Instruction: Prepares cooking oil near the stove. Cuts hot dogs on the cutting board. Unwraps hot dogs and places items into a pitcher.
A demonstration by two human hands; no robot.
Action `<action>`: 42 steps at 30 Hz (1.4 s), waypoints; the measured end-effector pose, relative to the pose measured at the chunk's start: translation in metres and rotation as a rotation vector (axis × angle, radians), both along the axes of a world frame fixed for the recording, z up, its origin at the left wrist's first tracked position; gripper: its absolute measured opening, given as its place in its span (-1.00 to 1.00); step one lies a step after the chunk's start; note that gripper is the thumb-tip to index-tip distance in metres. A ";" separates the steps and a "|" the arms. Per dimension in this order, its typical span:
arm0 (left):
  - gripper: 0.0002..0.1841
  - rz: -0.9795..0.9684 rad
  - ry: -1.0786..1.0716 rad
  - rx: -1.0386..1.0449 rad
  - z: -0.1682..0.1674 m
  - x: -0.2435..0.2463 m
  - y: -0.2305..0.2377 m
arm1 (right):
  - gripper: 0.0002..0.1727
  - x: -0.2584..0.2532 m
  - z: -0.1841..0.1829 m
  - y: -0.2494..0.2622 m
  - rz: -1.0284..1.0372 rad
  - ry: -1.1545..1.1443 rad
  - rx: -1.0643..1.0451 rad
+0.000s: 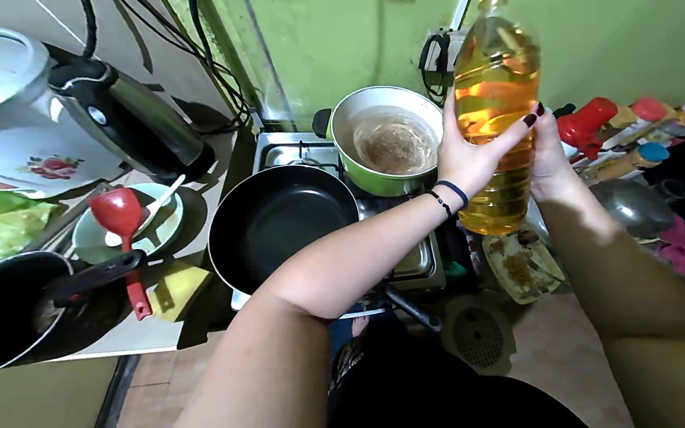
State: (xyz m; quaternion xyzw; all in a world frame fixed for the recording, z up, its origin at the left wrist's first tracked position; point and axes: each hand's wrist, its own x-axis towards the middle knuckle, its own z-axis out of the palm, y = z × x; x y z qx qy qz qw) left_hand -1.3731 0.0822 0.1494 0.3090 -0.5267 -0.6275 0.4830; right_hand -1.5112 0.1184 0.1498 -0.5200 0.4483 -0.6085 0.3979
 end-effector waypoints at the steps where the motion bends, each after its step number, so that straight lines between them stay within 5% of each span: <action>1: 0.21 -0.004 -0.009 -0.049 0.002 0.002 0.005 | -0.54 0.000 0.000 0.006 -0.008 0.007 -0.045; 4: 0.24 -0.056 -0.017 -0.190 0.011 0.011 0.025 | -0.51 0.006 0.006 0.034 -0.044 0.062 -0.214; 6: 0.26 -0.122 -0.016 -0.264 0.019 0.021 0.044 | -0.74 0.020 0.014 0.062 -0.102 0.010 -0.300; 7: 0.26 -0.169 -0.010 -0.284 0.026 0.030 0.058 | -0.89 0.026 0.018 0.079 -0.222 -0.005 -0.268; 9: 0.28 -0.230 0.033 -0.353 0.033 0.036 0.081 | -0.84 0.028 0.018 0.112 -0.534 0.068 -0.066; 11: 0.29 -0.254 0.061 -0.418 0.035 0.036 0.101 | -0.82 0.018 -0.001 0.136 -0.571 0.069 -0.097; 13: 0.29 -0.290 0.084 -0.470 0.037 0.042 0.123 | -0.87 0.051 0.035 0.164 -0.770 -0.026 0.313; 14: 0.28 -0.315 0.102 -0.485 0.037 0.045 0.133 | -0.86 0.066 0.044 0.183 -0.799 0.066 0.349; 16: 0.26 -0.383 0.107 -0.487 0.033 0.056 0.153 | -0.93 0.098 0.042 0.214 -0.907 0.233 0.099; 21: 0.21 -0.549 0.193 -0.501 -0.015 0.098 0.187 | -0.26 0.110 -0.015 0.265 -0.439 0.290 -0.341; 26: -0.27 -0.609 0.347 -0.438 -0.069 0.158 0.226 | 0.21 0.150 -0.037 0.279 -0.357 0.366 -0.416; 30: -0.45 -0.615 0.397 -0.412 -0.105 0.201 0.264 | 0.14 0.179 -0.054 0.288 -0.231 0.328 -0.492; 34: -0.45 -0.480 0.328 -0.455 -0.127 0.232 0.300 | -0.20 0.195 -0.055 0.291 -0.067 0.303 -0.545; 37: -0.47 -0.425 0.338 -0.451 -0.131 0.252 0.322 | -0.43 0.213 -0.044 0.286 -0.006 0.200 -0.561; 42: -0.50 -0.366 0.367 -0.451 -0.128 0.287 0.345 | -0.54 0.248 -0.008 0.255 0.290 -0.053 -0.670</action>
